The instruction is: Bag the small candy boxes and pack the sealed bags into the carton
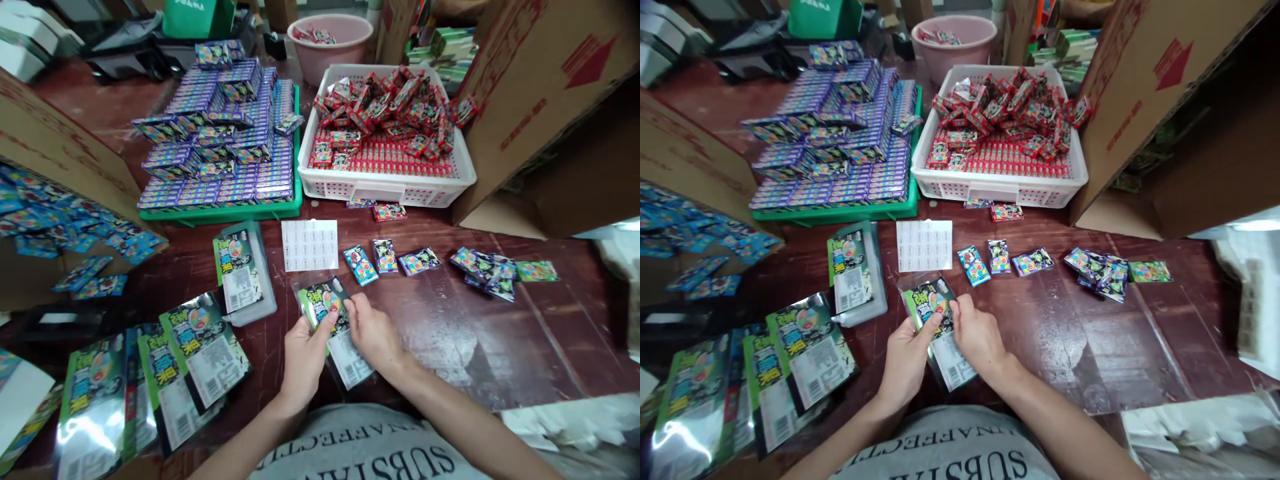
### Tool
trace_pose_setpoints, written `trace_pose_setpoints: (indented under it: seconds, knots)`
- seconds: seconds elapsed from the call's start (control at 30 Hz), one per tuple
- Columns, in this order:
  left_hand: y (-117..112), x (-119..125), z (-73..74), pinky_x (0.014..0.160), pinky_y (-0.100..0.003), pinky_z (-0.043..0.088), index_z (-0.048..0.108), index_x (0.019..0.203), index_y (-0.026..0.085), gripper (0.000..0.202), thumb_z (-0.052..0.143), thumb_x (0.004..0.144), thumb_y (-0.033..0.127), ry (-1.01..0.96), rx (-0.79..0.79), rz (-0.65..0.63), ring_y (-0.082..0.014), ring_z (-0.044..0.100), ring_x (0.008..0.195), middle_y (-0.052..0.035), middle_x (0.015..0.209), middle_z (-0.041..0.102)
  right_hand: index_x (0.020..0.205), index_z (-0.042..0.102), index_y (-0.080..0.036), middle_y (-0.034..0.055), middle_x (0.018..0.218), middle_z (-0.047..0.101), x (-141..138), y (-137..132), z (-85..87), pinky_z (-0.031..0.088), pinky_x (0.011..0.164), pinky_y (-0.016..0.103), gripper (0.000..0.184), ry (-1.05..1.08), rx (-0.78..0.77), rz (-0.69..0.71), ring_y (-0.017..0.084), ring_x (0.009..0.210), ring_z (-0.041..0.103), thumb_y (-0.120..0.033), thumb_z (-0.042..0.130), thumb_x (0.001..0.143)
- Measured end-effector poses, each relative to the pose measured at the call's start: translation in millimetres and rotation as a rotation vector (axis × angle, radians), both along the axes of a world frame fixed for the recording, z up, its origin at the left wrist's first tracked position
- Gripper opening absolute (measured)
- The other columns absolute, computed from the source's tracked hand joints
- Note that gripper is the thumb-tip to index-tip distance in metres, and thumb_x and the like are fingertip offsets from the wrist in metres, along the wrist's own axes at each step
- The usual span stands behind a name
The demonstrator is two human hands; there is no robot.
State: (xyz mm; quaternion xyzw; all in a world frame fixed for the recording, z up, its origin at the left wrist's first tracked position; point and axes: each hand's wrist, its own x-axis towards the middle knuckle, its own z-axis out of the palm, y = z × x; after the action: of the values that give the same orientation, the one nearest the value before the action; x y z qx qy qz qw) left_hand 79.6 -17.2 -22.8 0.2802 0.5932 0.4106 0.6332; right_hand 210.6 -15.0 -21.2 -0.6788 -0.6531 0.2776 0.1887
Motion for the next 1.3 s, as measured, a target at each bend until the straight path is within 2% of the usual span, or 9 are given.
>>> trace_pose_setpoints:
  seconds: [0.1,0.2,0.37,0.47,0.53,0.63,0.73,1.13,1.3]
  knots:
    - [-6.8,-22.7,8.3,0.08,-0.034,0.057,0.067,0.114,0.014,0.048,0.071,0.085,0.052,0.008,-0.055,-0.155,-0.0229,0.072,0.088,-0.0095,0.107,0.077,0.101,0.062,-0.019,0.0084,0.079,0.076,16.4,7.6,10.5,0.055,0.061,0.035,0.034,0.01,0.005,0.098,0.027,0.071,0.074,-0.039,0.035,0.106]
    - [-19.5,-65.8,25.1,0.09,-0.043,0.057,0.059,0.131,0.018,0.055,0.069,0.087,0.05,0.155,-0.013,-0.421,-0.0286,0.072,0.104,-0.0131,0.122,0.072,0.125,0.059,-0.025,0.0102,0.122,0.072,67.3,28.7,28.8,0.054,0.095,0.045,0.035,0.02,0.164,0.23,0.028,0.113,0.067,-0.048,0.052,0.1]
    - [-16.9,-110.7,64.9,0.097,-0.055,0.052,0.05,0.14,0.028,0.055,0.066,0.09,0.043,0.933,0.439,-0.676,-0.0333,0.065,0.116,-0.0124,0.128,0.068,0.157,0.027,-0.016,0.0212,0.163,0.029,163.3,90.9,26.8,0.027,0.119,0.063,0.107,-0.199,0.292,0.415,0.042,0.149,0.028,-0.065,0.076,0.075]
    - [22.2,-77.1,80.2,0.104,-0.05,0.047,0.057,0.132,0.026,0.039,0.058,0.096,0.041,1.084,0.741,-0.877,-0.0292,0.061,0.118,-0.0091,0.126,0.068,0.16,0.018,-0.011,0.0269,0.159,0.033,175.3,120.2,10.3,0.027,0.117,0.066,0.125,-0.198,0.177,0.559,0.045,0.146,0.033,-0.065,0.082,0.067]
    - [57.5,-36.7,77.9,0.11,-0.049,0.041,0.051,0.138,0.021,0.055,0.063,0.092,0.048,1.127,0.852,-0.902,-0.0309,0.054,0.127,-0.0125,0.135,0.062,0.16,0.013,-0.01,0.027,0.153,0.043,166.7,128.4,2.1,0.026,0.117,0.066,0.121,-0.158,0.16,0.613,0.042,0.141,0.042,-0.056,0.082,0.071]
    - [105.0,20.9,57.7,0.112,-0.052,0.034,0.031,0.152,0.012,0.103,0.078,0.073,0.058,1.17,0.865,-0.929,-0.039,0.042,0.138,-0.0215,0.148,0.048,0.161,0.01,-0.013,0.0243,0.154,0.043,151.6,122.0,-3.0,0.023,0.118,0.065,0.113,-0.108,0.207,0.628,0.037,0.139,0.047,-0.043,0.079,0.076]
    - [127.7,50.8,35.4,0.108,-0.053,0.034,0.025,0.154,0.007,0.11,0.081,0.069,0.048,1.211,0.823,-1.051,-0.0419,0.046,0.131,-0.0253,0.143,0.051,0.161,0.01,-0.015,0.0235,0.155,0.042,148.1,98.8,-2.2,0.021,0.119,0.065,0.113,-0.068,0.256,0.631,0.036,0.139,0.047,-0.041,0.079,0.076]
    - [93.5,58.4,15.3,0.109,-0.05,0.031,0.017,0.157,0.014,0.104,0.074,0.075,0.041,1.008,0.929,-1.24,-0.0374,0.048,0.128,-0.0179,0.14,0.052,0.161,-0.004,-0.019,0.0207,0.15,0.049,152.6,27.4,-15.4,0.024,0.117,0.066,0.12,0.078,0.261,0.468,0.035,0.136,0.048,-0.054,0.077,0.079]
    - [94.5,44.0,37.6,0.112,-0.052,0.028,0.003,0.159,0.015,0.123,0.08,0.07,0.049,1.009,0.919,-1.317,-0.0397,0.042,0.137,-0.0231,0.152,0.042,0.161,0.005,-0.024,0.0154,0.144,0.055,150.5,22.1,-12.3,0.019,0.118,0.07,0.109,0.065,0.275,0.439,0.033,0.127,0.054,-0.047,0.074,0.081]
